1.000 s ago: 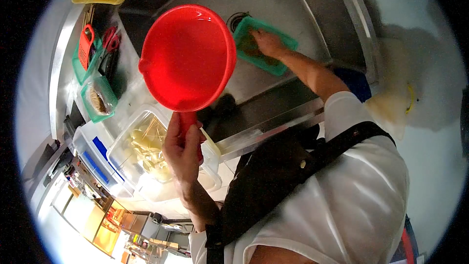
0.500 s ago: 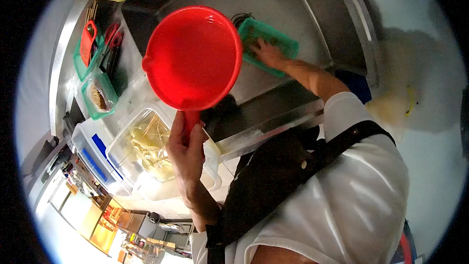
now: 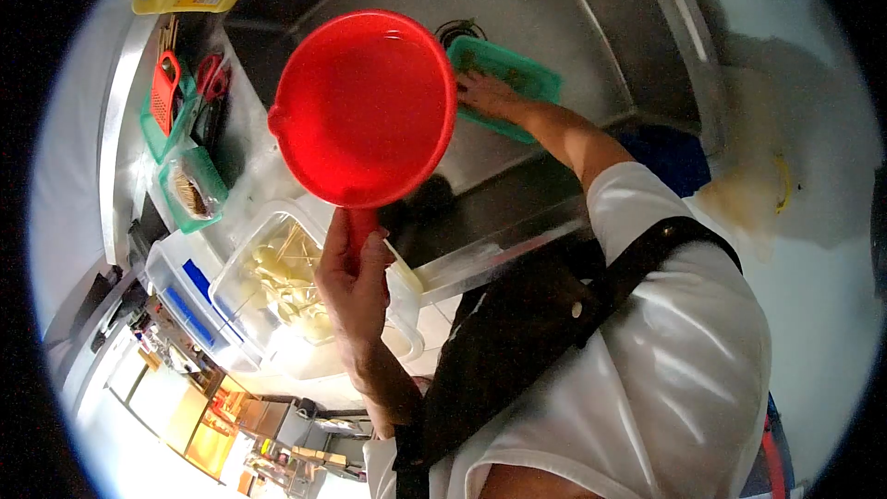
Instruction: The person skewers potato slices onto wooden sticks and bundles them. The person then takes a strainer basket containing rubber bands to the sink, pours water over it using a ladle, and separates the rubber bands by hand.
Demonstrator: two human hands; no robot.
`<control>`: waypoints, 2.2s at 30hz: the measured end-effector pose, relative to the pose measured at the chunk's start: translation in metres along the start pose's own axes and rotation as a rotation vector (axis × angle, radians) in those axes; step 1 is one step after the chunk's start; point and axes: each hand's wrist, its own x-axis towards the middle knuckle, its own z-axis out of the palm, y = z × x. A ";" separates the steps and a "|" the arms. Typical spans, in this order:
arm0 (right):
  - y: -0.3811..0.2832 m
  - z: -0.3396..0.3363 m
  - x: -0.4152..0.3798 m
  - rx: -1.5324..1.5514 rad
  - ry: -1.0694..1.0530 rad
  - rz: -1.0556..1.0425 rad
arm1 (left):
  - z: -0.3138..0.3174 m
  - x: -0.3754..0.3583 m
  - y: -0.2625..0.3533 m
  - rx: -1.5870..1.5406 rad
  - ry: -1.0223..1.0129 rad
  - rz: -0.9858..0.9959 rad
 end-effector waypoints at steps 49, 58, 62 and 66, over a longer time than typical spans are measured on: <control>0.052 -0.073 -0.019 1.742 -0.145 0.990 | 0.039 0.018 0.013 0.719 0.046 0.278; 0.056 -0.046 -0.034 1.816 -0.236 1.035 | 0.084 0.037 -0.017 1.068 -0.005 0.388; 0.037 -0.062 -0.033 1.861 -0.158 1.124 | 0.094 0.042 -0.026 1.160 0.024 0.474; 0.048 -0.049 -0.038 1.958 -0.297 0.997 | 0.096 0.041 -0.029 1.234 0.117 0.607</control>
